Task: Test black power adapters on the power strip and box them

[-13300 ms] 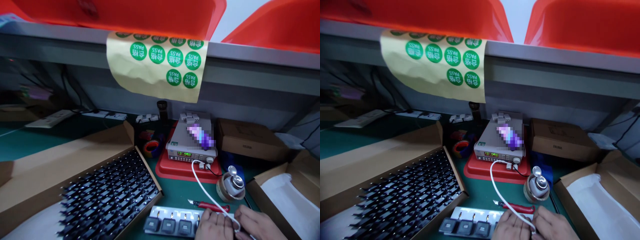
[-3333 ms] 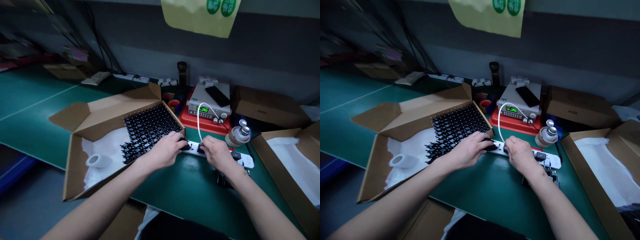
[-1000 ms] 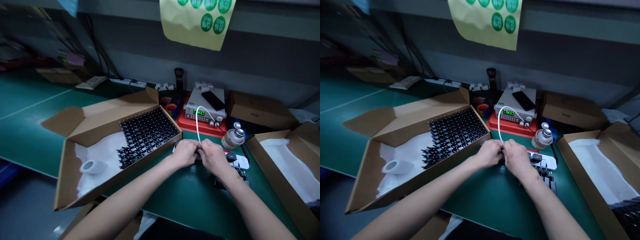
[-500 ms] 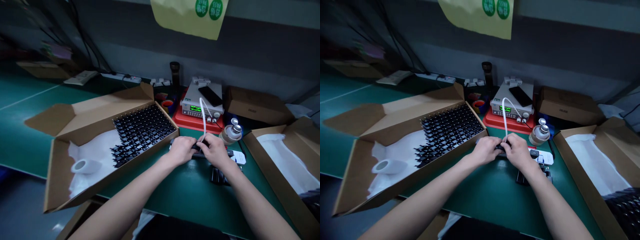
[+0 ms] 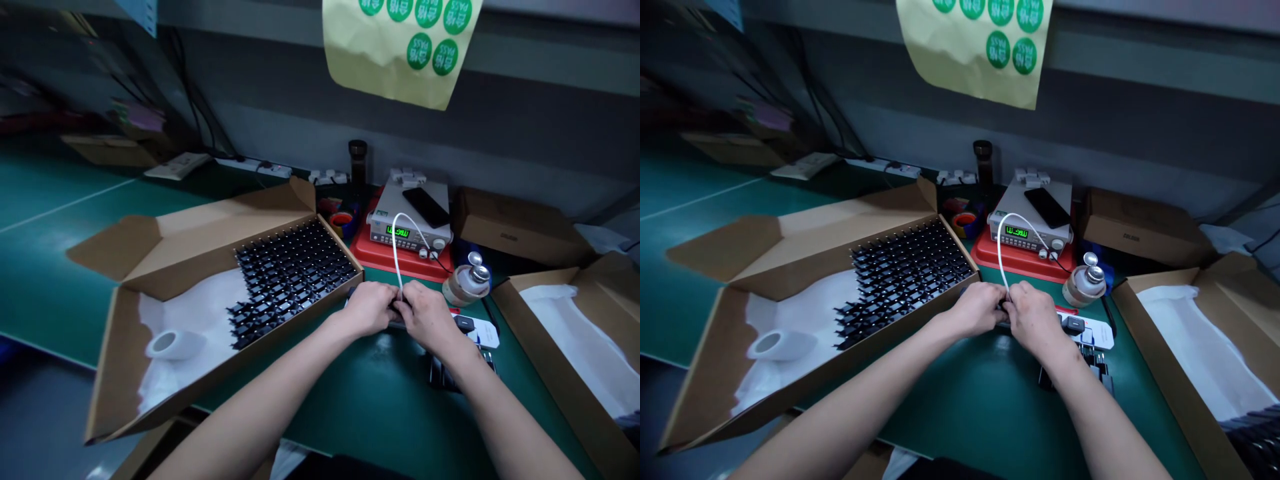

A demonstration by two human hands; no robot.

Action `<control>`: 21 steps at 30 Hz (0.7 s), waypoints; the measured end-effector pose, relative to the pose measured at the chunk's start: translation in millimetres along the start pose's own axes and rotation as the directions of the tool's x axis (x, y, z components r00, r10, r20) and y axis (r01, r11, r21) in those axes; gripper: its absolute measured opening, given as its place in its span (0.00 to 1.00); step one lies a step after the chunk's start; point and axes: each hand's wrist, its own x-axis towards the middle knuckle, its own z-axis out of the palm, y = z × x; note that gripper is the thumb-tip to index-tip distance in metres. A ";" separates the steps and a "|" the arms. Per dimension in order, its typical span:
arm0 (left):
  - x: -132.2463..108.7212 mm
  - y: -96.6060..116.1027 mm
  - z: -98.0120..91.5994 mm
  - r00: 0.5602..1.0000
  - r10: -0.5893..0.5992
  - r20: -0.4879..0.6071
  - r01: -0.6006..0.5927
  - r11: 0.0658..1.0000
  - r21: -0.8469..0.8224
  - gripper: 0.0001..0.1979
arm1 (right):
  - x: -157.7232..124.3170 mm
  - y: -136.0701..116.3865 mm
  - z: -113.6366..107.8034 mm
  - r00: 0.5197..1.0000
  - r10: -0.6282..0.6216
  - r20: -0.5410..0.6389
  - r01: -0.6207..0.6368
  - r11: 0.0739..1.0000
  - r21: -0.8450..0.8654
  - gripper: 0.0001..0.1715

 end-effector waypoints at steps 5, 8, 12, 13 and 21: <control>0.8 -0.2 1.1 1.000 -0.011 -0.002 0.011 1.000 0.004 0.05 | 1.6 -2.3 -0.8 1.000 0.012 0.015 -0.011 0.999 -0.035 0.05; 0.0 -0.3 3.8 1.000 -0.015 -0.009 0.015 1.000 0.004 0.04 | 2.2 -2.6 -1.1 1.000 0.019 0.024 -0.018 0.999 -0.047 0.05; -0.6 -0.8 5.5 1.000 -0.011 -0.020 0.012 1.000 0.008 0.04 | 1.2 -2.0 -0.1 1.000 0.019 0.015 -0.018 0.999 -0.046 0.05; -0.8 -0.7 5.8 1.000 -0.012 -0.025 0.012 1.000 0.010 0.04 | 0.7 -1.8 0.3 1.000 0.015 0.011 -0.014 0.999 -0.046 0.05; -4.1 2.1 12.1 0.996 -0.019 -0.087 0.021 0.999 0.025 0.01 | -0.9 -0.2 2.7 1.000 -0.010 -0.020 0.009 0.998 -0.057 0.05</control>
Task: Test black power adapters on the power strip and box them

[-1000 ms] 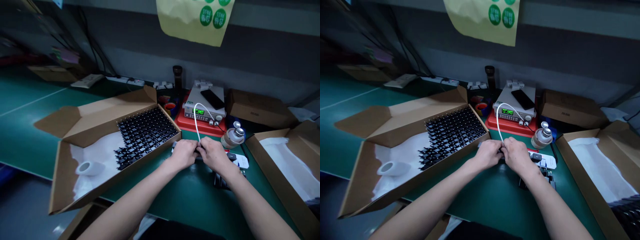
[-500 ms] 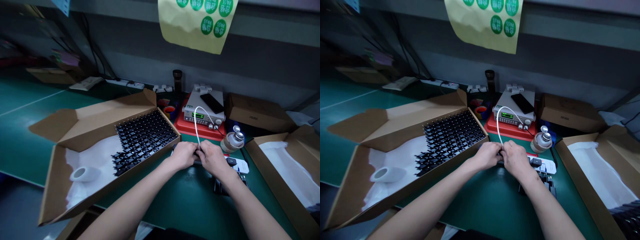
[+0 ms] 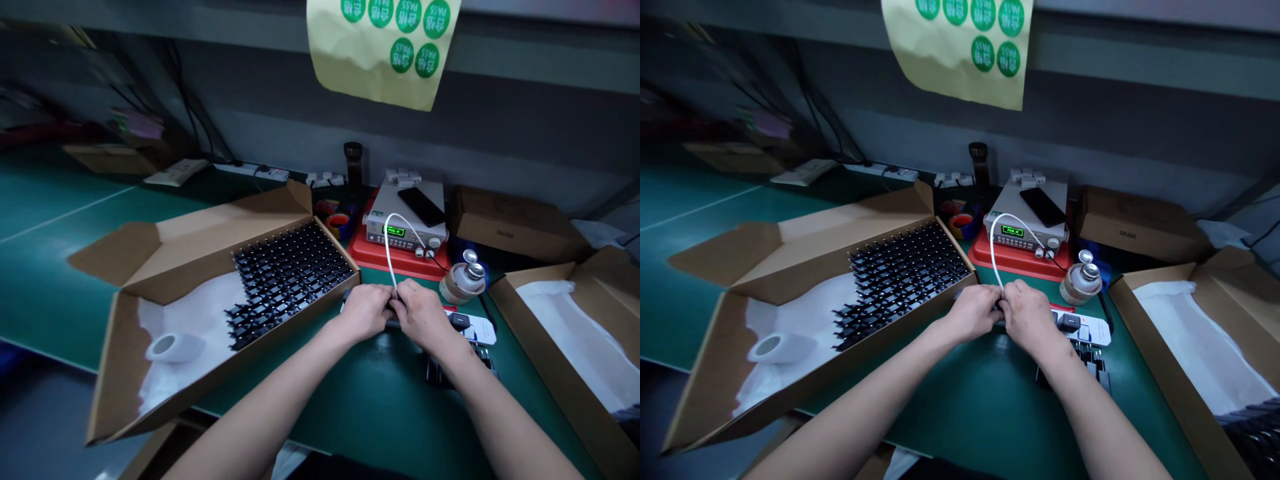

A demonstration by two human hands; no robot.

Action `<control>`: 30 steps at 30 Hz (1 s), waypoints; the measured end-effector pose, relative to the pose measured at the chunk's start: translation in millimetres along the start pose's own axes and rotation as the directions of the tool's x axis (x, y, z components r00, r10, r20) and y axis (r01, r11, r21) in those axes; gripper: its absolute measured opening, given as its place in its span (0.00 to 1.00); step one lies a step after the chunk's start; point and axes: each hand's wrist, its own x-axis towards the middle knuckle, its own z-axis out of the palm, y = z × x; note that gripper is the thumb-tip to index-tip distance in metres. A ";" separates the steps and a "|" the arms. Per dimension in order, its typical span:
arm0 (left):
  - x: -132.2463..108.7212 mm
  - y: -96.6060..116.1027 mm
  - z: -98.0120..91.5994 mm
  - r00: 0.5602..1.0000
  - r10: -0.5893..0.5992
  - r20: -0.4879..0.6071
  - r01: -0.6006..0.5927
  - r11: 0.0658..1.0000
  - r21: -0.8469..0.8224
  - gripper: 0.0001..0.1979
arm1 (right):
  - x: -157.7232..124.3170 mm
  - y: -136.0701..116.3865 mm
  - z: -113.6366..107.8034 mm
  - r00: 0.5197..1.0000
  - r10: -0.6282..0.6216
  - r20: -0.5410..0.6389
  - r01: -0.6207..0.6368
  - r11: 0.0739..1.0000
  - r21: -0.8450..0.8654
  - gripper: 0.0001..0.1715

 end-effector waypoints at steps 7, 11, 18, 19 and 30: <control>-7.8 1.9 5.9 0.998 0.029 -0.063 -0.029 1.000 0.001 0.02 | -5.7 -2.5 2.4 0.999 -0.032 -0.028 0.032 0.999 -0.031 0.05; -12.8 2.0 10.8 0.995 0.030 -0.096 -0.029 0.999 0.015 0.02 | -10.4 -5.5 4.0 0.997 -0.054 -0.046 0.052 0.997 -0.058 0.06; -16.5 0.9 18.2 0.988 0.062 -0.142 -0.057 0.998 0.041 0.03 | -14.8 -8.8 7.1 0.993 -0.079 -0.082 0.071 0.992 -0.105 0.06; -16.6 1.1 18.7 0.987 0.064 -0.148 -0.059 0.998 0.039 0.04 | -15.1 -9.0 7.4 0.993 -0.081 -0.087 0.071 0.991 -0.110 0.06; -17.8 -0.1 22.3 0.980 0.070 -0.188 -0.067 0.997 0.027 0.05 | -16.1 -9.1 9.6 0.986 -0.103 -0.130 0.088 0.989 -0.118 0.08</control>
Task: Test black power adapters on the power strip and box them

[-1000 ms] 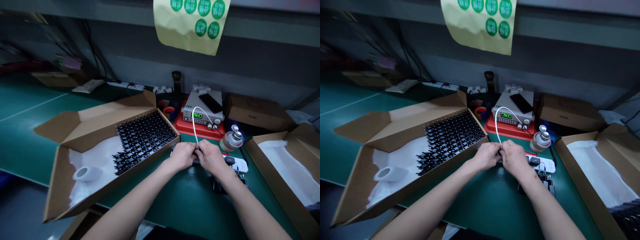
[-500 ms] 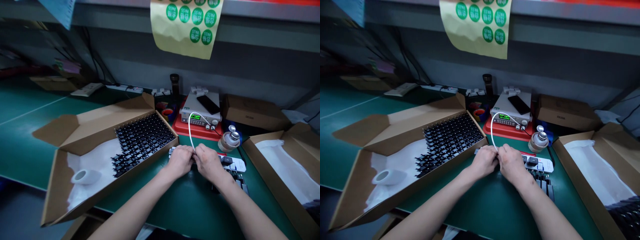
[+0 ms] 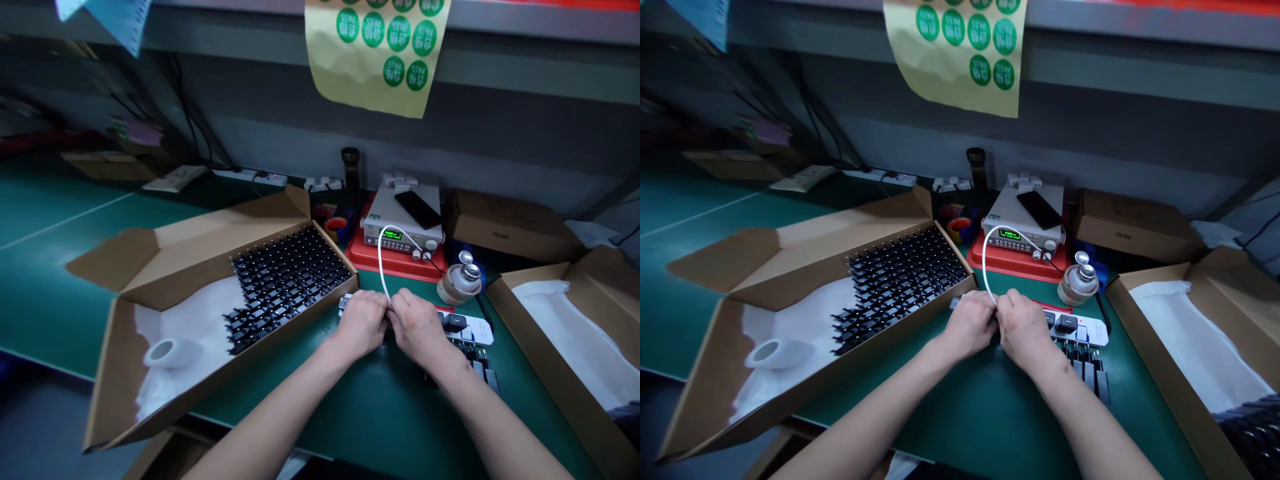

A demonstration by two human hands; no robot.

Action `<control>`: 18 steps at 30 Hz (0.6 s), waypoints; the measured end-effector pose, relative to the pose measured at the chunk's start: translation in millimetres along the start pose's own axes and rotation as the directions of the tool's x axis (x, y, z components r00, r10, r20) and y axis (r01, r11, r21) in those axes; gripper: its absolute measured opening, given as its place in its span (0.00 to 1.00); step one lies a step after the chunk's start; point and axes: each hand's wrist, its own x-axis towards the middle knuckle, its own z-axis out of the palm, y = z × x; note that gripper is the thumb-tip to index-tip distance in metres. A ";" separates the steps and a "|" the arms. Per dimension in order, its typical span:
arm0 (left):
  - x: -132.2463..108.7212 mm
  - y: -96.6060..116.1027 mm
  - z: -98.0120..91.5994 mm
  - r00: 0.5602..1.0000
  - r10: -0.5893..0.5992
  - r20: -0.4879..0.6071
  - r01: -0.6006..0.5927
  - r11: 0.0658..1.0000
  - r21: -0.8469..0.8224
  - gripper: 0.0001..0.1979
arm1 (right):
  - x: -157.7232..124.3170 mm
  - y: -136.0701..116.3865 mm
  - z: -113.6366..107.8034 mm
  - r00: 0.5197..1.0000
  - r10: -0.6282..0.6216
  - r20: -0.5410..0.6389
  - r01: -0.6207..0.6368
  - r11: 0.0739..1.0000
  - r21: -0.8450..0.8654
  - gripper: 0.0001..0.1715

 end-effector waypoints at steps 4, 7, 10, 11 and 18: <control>0.5 0.4 -0.8 1.000 -0.008 0.015 0.008 1.000 0.009 0.05 | -0.2 -1.0 1.0 1.000 -0.002 -0.017 0.003 0.999 0.040 0.08; 0.6 1.0 -2.6 1.000 -0.009 0.020 0.008 1.000 0.014 0.04 | 1.2 0.1 0.7 1.000 -0.002 -0.024 0.004 0.995 0.097 0.09; 0.4 1.8 -5.5 0.999 -0.009 0.033 0.008 1.000 0.015 0.03 | 3.2 10.0 -7.7 0.999 -0.002 -0.035 0.009 0.979 0.201 0.09; 0.4 2.2 -6.6 0.999 -0.010 0.042 0.010 1.000 0.014 0.04 | 3.3 15.7 -12.7 0.997 0.025 -0.067 -0.005 0.959 0.283 0.08; 0.8 2.7 -10.1 0.996 -0.003 0.085 0.004 1.000 -0.017 0.11 | -9.9 55.0 -38.2 0.965 0.263 -0.011 -0.178 0.684 0.707 0.04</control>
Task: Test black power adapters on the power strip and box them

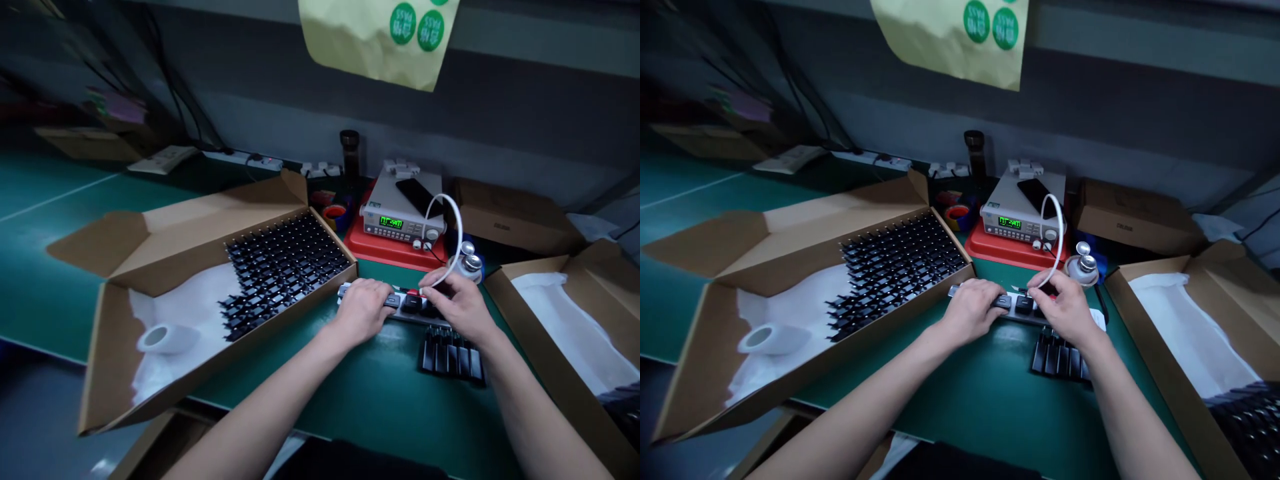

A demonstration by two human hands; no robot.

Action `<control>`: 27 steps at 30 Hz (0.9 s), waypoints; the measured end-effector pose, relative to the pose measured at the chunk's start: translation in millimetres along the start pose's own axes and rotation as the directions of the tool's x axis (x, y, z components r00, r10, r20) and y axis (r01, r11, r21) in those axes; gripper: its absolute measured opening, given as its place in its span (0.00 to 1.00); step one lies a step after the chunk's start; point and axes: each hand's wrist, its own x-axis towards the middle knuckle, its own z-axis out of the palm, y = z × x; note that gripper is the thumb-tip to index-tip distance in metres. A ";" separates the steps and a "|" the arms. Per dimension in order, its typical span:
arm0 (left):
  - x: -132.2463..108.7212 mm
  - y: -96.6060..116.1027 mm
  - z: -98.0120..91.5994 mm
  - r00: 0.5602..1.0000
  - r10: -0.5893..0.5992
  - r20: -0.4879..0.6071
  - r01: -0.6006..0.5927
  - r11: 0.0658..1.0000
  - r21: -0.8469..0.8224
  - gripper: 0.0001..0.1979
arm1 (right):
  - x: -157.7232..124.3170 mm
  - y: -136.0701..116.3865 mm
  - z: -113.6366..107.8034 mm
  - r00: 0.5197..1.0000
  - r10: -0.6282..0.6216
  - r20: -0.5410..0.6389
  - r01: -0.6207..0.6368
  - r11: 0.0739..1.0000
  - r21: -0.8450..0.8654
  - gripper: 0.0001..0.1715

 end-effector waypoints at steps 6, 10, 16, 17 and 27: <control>-1.7 -0.8 1.5 1.000 0.009 -0.006 -0.009 1.000 0.004 0.11 | -2.8 5.5 7.4 0.960 -0.158 0.230 0.215 0.944 -0.250 0.12; -1.6 0.2 1.2 0.999 0.031 -0.010 -0.031 1.000 0.006 0.14 | 0.6 6.0 9.5 0.936 -0.184 0.300 0.284 0.899 -0.334 0.17; 4.6 -0.6 -11.6 0.999 0.041 0.010 -0.041 0.999 -0.034 0.10 | -1.9 9.4 8.8 0.965 -0.111 0.236 0.191 0.917 -0.350 0.10; 5.4 -0.5 -15.4 0.998 0.055 0.004 -0.054 0.995 -0.079 0.09 | -2.5 9.2 8.4 0.970 -0.097 0.223 0.173 0.920 -0.351 0.09; 14.4 23.6 -3.9 0.993 0.092 0.071 -0.081 0.987 -0.142 0.29 | -4.1 5.5 7.8 0.970 -0.094 0.226 0.197 0.848 -0.491 0.08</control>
